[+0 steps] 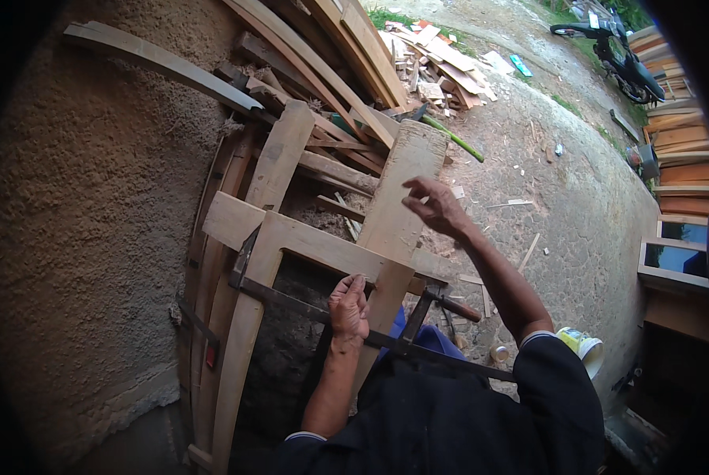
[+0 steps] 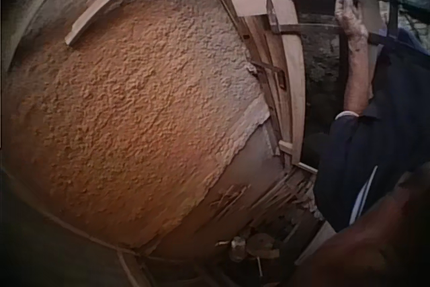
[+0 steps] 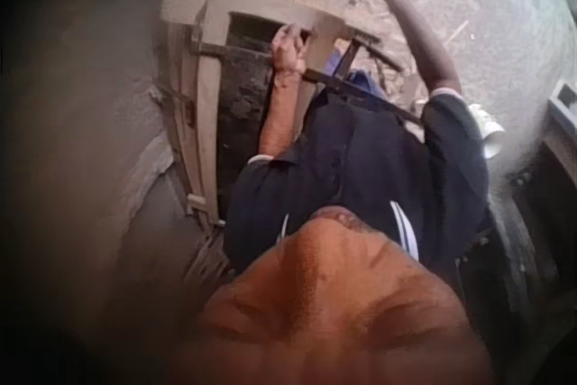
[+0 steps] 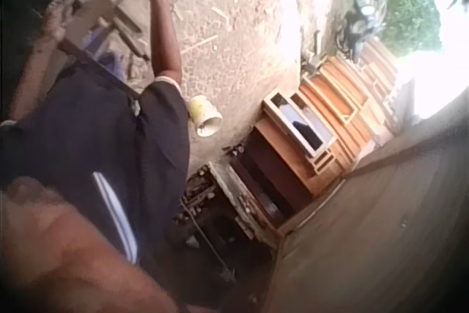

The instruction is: The person assembles a wooden frame by positioning it against a wall, securing it with clamps, and hammering nails into the joints. They repeatedly adjust the clamps and strike the nails to fasten the frame components together.

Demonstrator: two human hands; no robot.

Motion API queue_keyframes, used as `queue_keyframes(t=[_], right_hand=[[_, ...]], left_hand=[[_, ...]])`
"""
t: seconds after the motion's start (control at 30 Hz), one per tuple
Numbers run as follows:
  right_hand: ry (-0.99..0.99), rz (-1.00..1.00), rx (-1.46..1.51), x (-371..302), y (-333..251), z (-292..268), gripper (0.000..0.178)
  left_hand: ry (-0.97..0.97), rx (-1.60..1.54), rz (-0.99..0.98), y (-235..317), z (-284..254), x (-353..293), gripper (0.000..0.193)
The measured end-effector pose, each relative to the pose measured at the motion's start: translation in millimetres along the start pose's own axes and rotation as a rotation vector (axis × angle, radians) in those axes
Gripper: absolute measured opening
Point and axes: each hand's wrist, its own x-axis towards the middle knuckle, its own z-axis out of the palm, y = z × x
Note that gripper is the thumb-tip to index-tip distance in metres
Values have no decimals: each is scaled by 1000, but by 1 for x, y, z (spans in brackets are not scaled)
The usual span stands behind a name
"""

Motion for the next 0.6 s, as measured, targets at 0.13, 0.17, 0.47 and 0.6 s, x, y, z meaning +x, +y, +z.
queue_keyframes(t=[0.13,0.17,0.47,0.6], right_hand=[[365,218,-614,86,95,-48,52],[337,364,-694,101,114,-55,59],[352,412,-369,153,206,-88,59],[118,540,-428,145,223,-102,52]], left_hand=[[-106,-527,-236,12,-16,16,14],[-121,-576,-250,14,-18,18,15],[-74,-501,-175,33,-37,19,18],[-17,-300,-65,29,-32,7,15]])
